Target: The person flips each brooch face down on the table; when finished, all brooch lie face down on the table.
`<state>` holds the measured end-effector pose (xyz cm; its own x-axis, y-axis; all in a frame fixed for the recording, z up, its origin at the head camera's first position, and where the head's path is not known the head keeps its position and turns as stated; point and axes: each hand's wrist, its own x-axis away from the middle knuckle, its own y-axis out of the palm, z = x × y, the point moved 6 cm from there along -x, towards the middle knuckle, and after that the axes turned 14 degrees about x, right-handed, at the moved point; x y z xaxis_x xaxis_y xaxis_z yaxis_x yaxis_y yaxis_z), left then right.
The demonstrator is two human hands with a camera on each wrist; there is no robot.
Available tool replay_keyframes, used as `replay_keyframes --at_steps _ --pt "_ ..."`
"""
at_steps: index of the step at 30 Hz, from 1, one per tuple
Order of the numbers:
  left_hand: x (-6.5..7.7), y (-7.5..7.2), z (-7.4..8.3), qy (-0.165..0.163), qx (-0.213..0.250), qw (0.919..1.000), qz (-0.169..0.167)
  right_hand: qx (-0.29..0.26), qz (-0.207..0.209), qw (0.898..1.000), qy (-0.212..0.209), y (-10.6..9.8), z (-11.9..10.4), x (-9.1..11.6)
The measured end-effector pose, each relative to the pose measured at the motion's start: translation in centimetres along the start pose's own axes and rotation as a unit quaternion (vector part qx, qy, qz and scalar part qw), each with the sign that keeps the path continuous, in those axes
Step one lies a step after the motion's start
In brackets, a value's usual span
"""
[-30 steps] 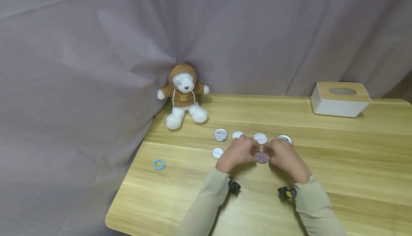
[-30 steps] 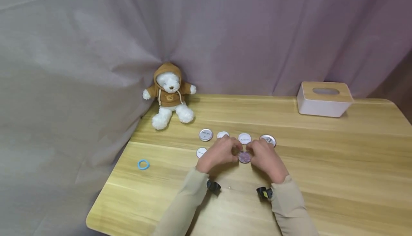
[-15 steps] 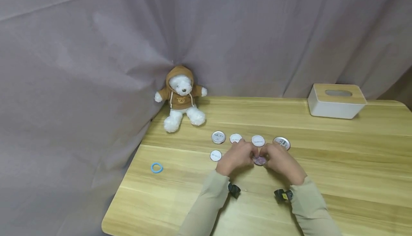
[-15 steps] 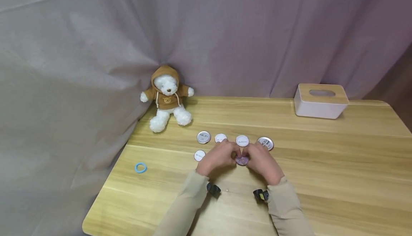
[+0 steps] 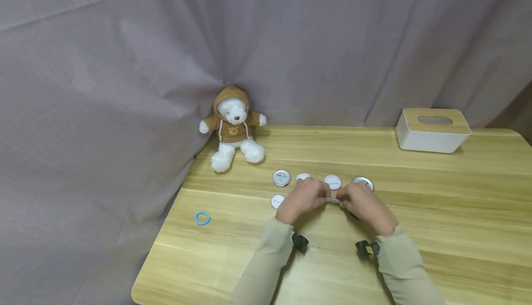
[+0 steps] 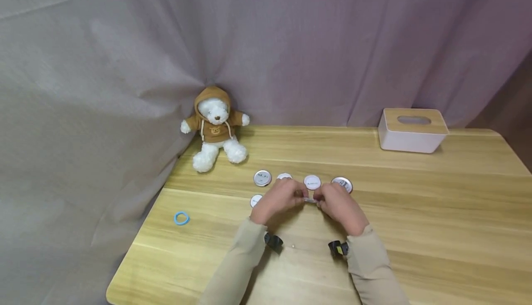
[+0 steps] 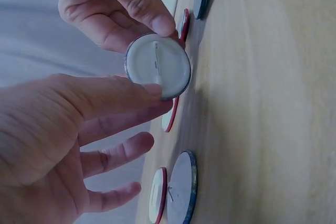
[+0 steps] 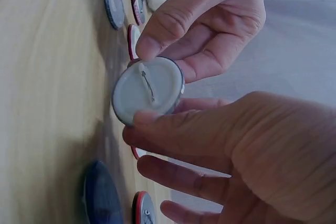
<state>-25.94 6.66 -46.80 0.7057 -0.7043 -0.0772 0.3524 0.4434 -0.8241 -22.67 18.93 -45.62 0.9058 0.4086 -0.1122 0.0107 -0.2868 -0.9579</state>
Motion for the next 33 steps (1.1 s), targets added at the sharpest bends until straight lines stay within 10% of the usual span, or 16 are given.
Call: replay_keyframes --at_steps 33 --pt "-0.6 1.5 -0.5 -0.057 -0.009 0.9979 -0.028 0.010 0.005 0.999 0.042 1.5 -0.2 -0.5"
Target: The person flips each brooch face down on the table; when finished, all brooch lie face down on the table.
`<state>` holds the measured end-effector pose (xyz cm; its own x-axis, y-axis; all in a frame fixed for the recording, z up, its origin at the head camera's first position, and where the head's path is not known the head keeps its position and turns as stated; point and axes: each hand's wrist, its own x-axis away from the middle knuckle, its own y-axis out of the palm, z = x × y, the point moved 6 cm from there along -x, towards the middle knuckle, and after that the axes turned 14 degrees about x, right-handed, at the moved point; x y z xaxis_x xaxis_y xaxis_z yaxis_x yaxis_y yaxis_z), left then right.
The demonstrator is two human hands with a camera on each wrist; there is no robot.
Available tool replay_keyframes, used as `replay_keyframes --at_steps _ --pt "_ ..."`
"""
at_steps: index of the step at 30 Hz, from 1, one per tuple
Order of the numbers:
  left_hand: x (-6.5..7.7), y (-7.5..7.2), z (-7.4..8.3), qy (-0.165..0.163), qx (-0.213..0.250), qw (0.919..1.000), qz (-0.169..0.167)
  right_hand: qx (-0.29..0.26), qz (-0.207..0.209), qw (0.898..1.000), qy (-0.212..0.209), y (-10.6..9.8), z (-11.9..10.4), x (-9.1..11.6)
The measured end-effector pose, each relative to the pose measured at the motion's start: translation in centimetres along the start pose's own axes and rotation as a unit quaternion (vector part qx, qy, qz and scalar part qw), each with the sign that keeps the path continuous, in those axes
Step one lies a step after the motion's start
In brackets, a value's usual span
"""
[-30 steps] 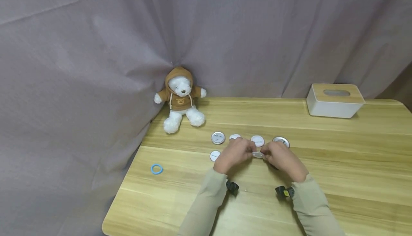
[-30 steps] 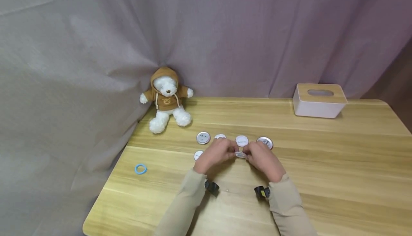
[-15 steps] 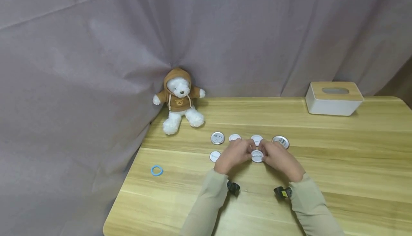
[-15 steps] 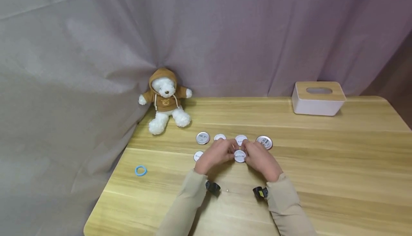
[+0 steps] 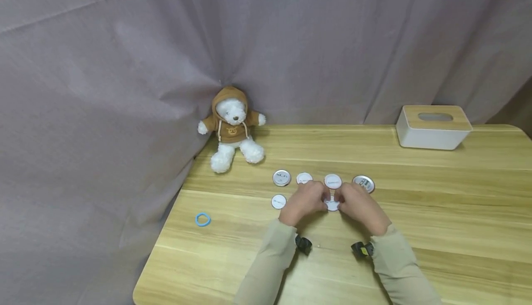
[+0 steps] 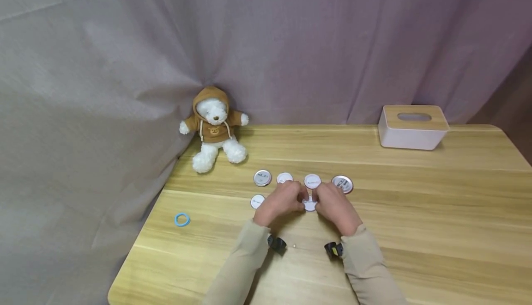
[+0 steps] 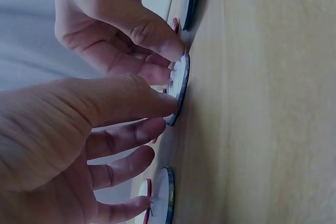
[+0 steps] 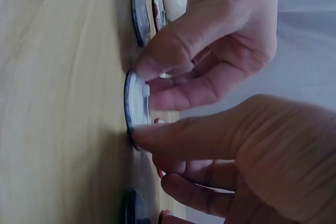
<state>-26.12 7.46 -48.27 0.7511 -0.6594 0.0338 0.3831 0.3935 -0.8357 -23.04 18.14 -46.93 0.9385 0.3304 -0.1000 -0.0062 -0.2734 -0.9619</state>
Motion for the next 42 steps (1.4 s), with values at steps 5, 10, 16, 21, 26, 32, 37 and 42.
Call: replay_keyframes --at_steps 5,10,16,21,26,32,37,42 --pt "-0.2 0.2 0.4 -0.005 -0.003 1.0000 -0.005 0.000 0.000 1.000 -0.008 -0.2 -0.1 0.2" --pt "-0.3 0.2 0.5 -0.003 0.007 1.0000 0.003 0.008 0.013 1.000 -0.008 -0.9 0.5 0.7" --pt "-0.5 0.0 1.0 0.027 0.015 0.9992 0.026 0.023 0.026 0.999 0.005 -2.1 1.5 1.5" --pt "-0.6 0.2 1.9 0.043 0.010 0.9987 0.024 0.012 0.015 0.999 0.026 -2.4 2.3 2.3" --pt "-0.8 0.7 2.7 0.051 -0.003 0.9986 0.011 -0.007 0.008 0.999 0.033 -2.6 2.7 3.1" --pt "-1.2 2.0 4.4 0.083 -0.020 0.9963 -0.012 -0.017 -0.011 0.999 0.044 -2.8 3.4 4.6" --pt "-1.3 2.6 4.8 0.085 -0.017 0.9960 -0.021 -0.016 -0.020 0.999 0.044 -2.4 3.3 4.9" --pt "-1.4 2.8 5.2 0.093 -0.026 0.9951 -0.022 -0.020 -0.005 0.999 0.032 -2.3 3.3 5.0"
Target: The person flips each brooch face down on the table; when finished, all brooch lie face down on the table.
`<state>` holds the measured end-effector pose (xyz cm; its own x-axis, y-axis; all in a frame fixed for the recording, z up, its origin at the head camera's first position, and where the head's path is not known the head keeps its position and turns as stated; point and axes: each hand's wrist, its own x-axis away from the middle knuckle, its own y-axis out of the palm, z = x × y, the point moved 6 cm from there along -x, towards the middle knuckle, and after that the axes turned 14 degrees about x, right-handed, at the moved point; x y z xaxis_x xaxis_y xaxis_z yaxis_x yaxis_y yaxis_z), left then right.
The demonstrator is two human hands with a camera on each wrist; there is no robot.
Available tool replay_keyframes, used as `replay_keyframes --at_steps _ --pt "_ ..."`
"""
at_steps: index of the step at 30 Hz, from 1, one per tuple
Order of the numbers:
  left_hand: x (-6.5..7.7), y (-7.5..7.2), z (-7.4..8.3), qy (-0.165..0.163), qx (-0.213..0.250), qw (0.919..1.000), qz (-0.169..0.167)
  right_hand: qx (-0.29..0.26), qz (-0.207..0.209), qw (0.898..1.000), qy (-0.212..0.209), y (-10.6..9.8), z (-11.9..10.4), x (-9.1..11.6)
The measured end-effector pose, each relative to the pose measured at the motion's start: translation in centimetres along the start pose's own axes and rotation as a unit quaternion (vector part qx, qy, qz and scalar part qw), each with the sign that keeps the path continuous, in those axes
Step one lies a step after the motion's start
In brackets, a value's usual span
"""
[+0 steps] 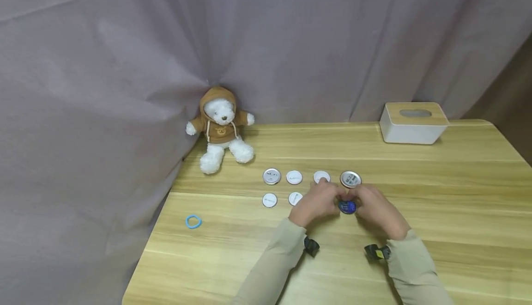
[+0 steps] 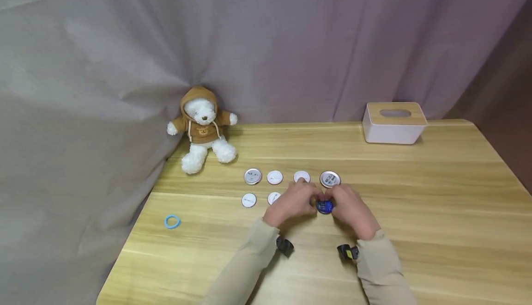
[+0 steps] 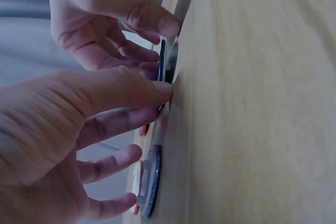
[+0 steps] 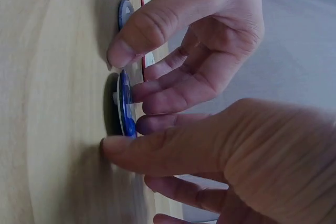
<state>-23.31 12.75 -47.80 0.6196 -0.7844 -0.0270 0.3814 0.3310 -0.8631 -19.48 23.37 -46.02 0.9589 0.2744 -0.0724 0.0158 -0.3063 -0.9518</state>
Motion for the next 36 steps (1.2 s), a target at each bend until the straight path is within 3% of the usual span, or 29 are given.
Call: replay_keyframes --at_steps 11,15,23,29,36 --pt "0.0 -0.7 0.2 0.002 0.016 0.9999 0.002 0.007 -0.023 1.000 -0.001 -0.6 0.9 -0.1" --pt "0.2 -0.7 -0.1 0.007 0.024 0.9997 -0.006 -0.001 -0.026 0.999 -0.019 -0.9 0.9 -0.1" --pt "0.3 -1.5 0.4 0.060 0.006 0.9980 0.017 -0.001 -0.009 1.000 -0.016 -1.2 1.0 -0.3" --pt "0.0 -1.3 0.1 0.030 0.033 0.9988 0.021 -0.028 -0.017 0.999 -0.003 -0.8 1.0 -0.4" --pt "-0.1 -0.9 -0.2 0.005 0.033 0.9992 0.024 -0.028 0.006 1.000 -0.009 -0.5 0.6 -0.5"
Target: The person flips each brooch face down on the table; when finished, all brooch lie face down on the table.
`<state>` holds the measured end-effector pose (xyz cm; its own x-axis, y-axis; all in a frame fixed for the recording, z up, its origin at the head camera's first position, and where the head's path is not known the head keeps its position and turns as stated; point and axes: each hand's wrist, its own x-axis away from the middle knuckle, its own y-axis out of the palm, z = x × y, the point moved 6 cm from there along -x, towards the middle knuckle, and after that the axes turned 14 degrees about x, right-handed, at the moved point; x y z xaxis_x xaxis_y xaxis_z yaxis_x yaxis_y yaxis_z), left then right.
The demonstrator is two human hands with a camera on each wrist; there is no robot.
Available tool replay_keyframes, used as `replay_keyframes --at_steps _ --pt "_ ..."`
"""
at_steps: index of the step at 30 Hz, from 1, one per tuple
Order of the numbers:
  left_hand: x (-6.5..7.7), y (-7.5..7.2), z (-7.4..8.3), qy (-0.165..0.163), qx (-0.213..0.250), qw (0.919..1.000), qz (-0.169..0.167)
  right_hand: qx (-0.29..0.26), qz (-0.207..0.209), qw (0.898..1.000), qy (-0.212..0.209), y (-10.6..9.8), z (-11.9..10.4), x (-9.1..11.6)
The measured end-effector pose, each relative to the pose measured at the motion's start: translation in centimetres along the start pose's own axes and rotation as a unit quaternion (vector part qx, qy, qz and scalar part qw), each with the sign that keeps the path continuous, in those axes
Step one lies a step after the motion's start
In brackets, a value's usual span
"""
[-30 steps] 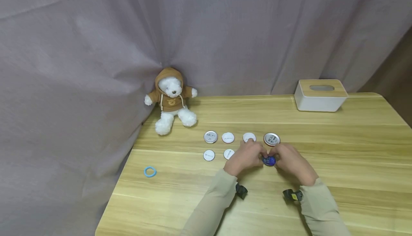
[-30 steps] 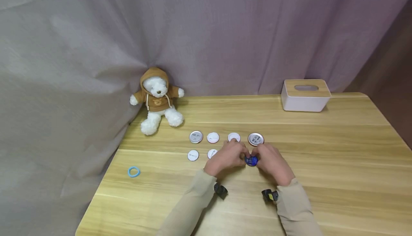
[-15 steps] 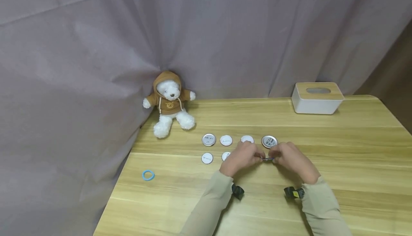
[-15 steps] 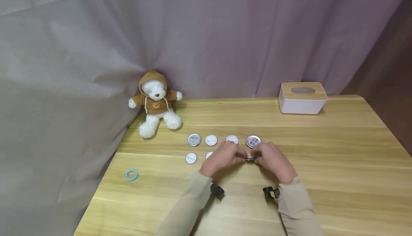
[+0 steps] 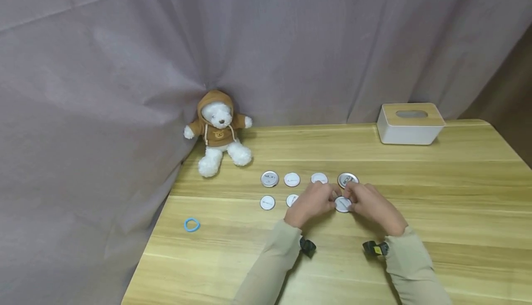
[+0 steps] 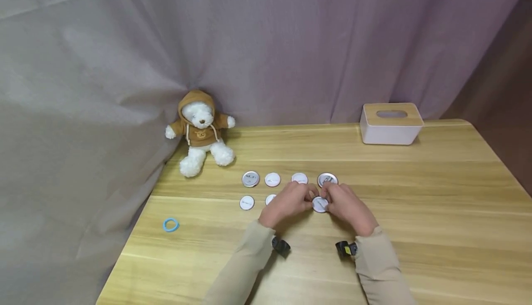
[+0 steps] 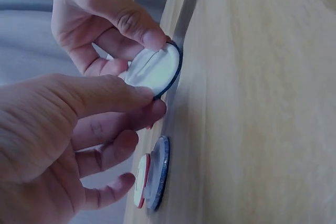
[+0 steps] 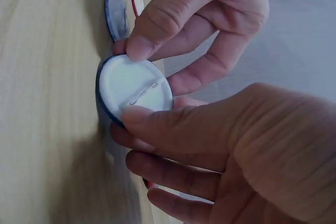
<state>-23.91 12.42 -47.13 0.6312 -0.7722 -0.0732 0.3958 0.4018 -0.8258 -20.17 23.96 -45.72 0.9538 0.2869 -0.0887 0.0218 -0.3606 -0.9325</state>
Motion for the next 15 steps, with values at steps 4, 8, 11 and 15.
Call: replay_keyframes --at_steps 4,8,11,15 --pt "0.1 0.3 -0.1 -0.007 -0.018 0.9998 -0.004 0.005 -0.004 1.000 0.010 0.4 0.1 0.0" --pt "0.1 0.6 -0.1 -0.017 -0.035 0.9992 -0.008 0.012 -0.011 1.000 0.011 0.6 0.2 -0.1" --pt "0.0 0.8 -0.1 -0.029 -0.034 0.9990 -0.009 0.020 -0.008 1.000 -0.001 0.6 0.0 -0.2" --pt "-0.1 1.1 -0.1 -0.039 -0.030 0.9987 -0.015 0.031 -0.016 0.999 -0.014 0.8 -0.1 -0.2"
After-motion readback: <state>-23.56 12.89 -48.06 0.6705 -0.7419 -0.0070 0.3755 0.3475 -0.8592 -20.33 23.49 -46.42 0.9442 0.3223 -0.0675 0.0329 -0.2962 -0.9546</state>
